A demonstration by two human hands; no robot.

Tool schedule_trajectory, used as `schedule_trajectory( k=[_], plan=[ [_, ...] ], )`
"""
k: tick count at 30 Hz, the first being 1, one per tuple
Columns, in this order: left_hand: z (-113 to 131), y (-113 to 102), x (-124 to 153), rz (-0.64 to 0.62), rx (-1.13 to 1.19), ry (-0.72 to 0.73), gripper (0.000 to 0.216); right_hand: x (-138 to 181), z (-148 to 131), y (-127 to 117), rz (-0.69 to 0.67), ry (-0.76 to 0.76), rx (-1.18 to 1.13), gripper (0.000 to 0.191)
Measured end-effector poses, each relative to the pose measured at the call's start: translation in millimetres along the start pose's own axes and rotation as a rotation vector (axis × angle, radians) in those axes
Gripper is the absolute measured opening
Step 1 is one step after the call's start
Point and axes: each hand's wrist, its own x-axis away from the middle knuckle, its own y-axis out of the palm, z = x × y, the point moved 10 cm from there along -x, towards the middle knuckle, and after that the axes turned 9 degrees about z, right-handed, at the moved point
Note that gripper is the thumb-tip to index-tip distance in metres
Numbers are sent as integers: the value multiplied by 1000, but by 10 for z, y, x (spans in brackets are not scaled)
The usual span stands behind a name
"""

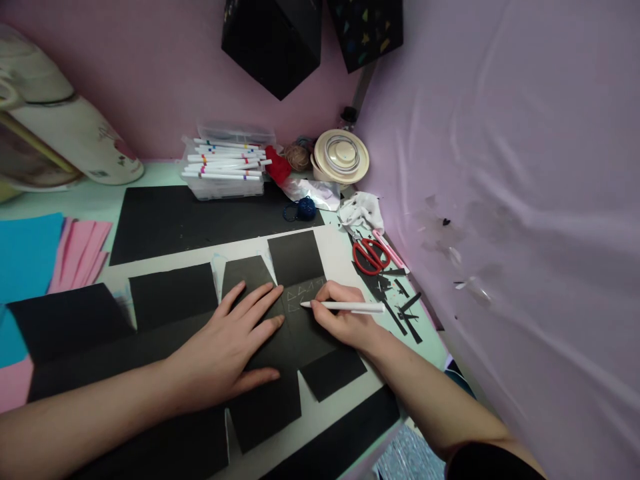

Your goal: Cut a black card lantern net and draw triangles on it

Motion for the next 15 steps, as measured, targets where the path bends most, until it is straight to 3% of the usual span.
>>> schedule_trajectory(
  k=[15],
  plan=[
    [2, -10, -3, 2, 3, 11, 61, 11, 38, -19, 26, 23, -72, 21]
  ],
)
